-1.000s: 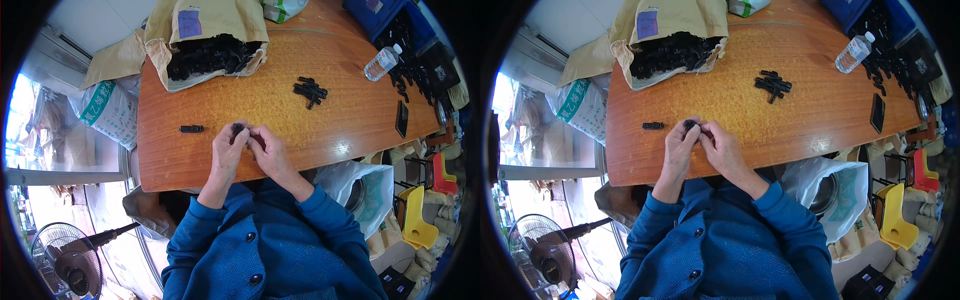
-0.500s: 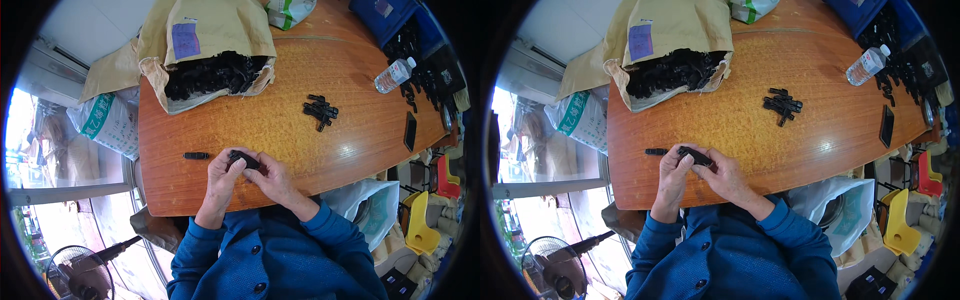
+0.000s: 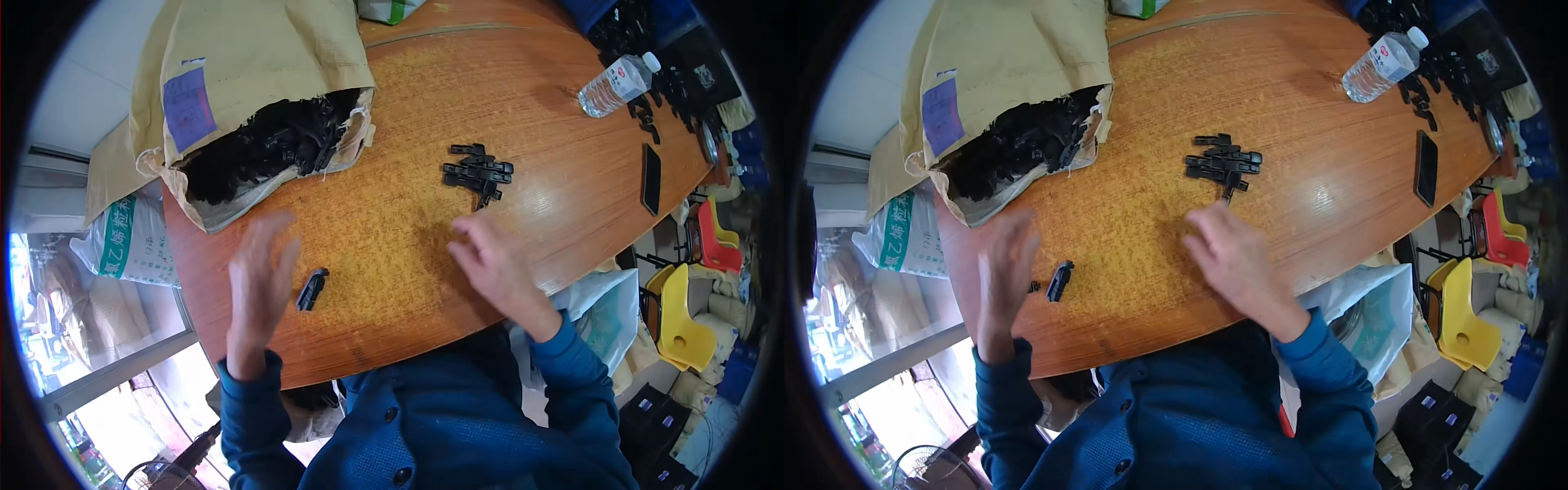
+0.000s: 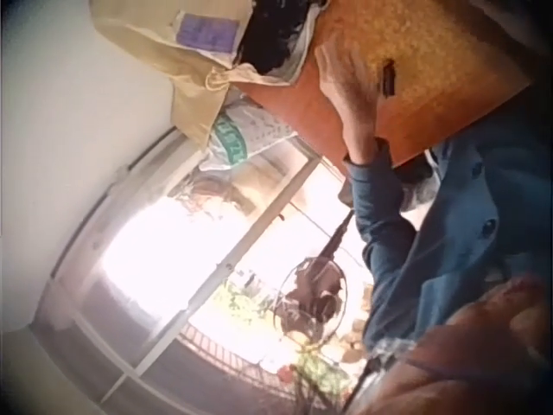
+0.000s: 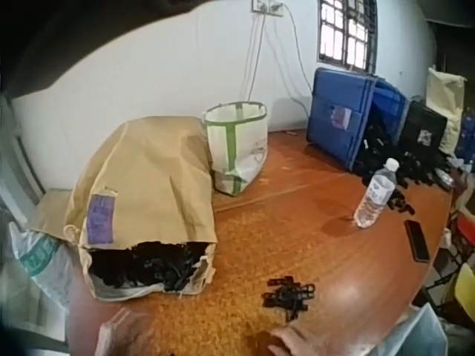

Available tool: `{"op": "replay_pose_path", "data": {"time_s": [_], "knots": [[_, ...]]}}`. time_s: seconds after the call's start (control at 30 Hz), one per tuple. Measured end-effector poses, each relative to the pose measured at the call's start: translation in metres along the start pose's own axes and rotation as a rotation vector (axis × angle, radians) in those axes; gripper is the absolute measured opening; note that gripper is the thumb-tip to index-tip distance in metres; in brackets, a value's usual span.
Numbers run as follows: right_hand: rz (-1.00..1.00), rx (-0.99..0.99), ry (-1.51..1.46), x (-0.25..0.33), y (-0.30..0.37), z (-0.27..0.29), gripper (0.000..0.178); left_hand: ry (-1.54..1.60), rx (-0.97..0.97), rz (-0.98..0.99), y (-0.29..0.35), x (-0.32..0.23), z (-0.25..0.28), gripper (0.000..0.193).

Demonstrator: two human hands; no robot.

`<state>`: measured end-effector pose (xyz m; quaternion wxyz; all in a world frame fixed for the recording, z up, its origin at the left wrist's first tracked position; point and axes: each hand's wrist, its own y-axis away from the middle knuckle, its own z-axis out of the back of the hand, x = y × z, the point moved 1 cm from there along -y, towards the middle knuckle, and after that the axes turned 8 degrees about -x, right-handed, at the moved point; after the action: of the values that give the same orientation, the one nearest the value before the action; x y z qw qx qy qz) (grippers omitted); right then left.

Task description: Assembling small black plastic components by hand at a workbench.

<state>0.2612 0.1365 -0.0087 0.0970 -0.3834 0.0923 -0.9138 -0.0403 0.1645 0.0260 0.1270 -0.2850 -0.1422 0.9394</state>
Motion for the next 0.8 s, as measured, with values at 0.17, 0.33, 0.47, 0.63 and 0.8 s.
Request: {"op": "replay_pose_path", "data": {"time_s": [0.17,0.33,0.47,0.63,0.8], "knots": [[0.235,-0.055,0.538,-0.027,-0.021,0.028,0.028,-0.352,-0.196,-0.339,-0.097,-0.002,-0.033,0.031],[0.386,0.036,0.593,-0.025,-0.030,0.038,0.028,-0.409,-0.216,-0.490,-0.117,0.020,-0.055,0.023],[0.430,-0.047,0.511,-0.029,-0.027,0.039,0.026,-0.331,-0.194,-0.399,-0.118,0.024,-0.061,0.016],[0.140,-0.340,-0.145,-0.001,-0.014,0.025,0.023,-0.271,-0.272,-0.391,-0.104,0.010,-0.054,0.015],[-0.118,-0.425,-0.716,0.040,0.004,-0.002,0.019,0.661,-0.100,0.326,-0.047,-0.032,-0.049,0.005]]}}
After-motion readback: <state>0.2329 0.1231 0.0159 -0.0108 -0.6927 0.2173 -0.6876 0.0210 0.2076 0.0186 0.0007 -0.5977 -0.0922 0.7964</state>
